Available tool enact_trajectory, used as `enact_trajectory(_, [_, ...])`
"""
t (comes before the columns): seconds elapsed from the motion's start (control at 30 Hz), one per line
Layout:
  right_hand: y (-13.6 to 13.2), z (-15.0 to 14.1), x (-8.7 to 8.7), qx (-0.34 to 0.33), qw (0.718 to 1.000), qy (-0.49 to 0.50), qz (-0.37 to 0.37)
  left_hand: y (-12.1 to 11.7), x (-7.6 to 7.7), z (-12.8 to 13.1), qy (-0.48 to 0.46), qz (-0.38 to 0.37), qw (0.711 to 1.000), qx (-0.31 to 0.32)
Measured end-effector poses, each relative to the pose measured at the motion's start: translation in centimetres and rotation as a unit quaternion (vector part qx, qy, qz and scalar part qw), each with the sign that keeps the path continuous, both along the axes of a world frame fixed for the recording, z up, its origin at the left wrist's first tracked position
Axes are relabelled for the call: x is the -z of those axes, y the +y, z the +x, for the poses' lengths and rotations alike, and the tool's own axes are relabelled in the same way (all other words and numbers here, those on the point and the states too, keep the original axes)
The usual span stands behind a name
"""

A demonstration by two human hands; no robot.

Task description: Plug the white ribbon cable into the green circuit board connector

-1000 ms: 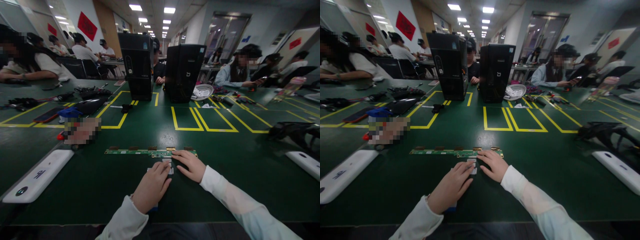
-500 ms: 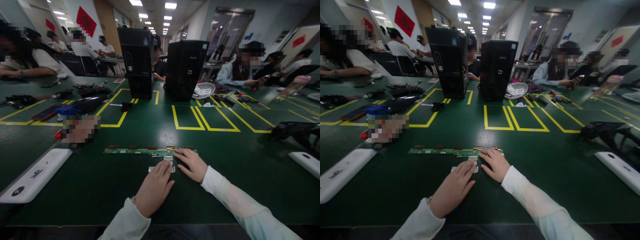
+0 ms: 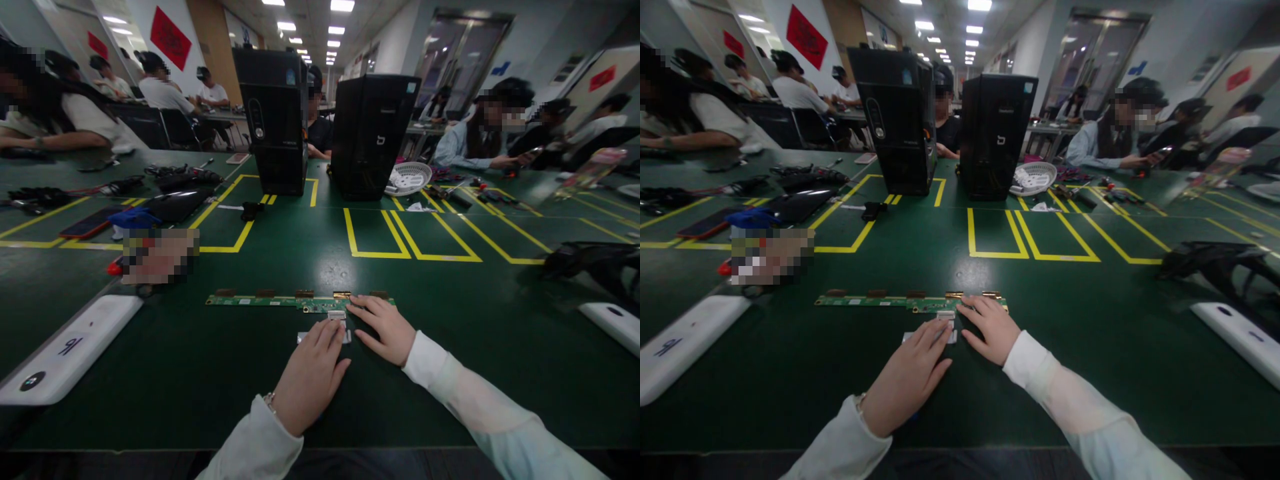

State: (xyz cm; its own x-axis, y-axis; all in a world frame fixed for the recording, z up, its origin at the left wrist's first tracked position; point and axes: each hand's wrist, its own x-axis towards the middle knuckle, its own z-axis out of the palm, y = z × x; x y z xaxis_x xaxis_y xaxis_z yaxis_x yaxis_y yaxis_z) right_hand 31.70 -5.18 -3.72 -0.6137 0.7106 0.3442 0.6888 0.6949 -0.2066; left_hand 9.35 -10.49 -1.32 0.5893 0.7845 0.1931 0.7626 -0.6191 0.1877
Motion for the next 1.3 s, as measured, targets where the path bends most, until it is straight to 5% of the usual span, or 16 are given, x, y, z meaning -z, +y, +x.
enact_trajectory(1.3, [0.2, 1.2, -0.2, -0.032, 0.998, -0.007, -0.051, 0.1, 0.6, -0.4, -0.008, 0.002, 1.000, -0.010])
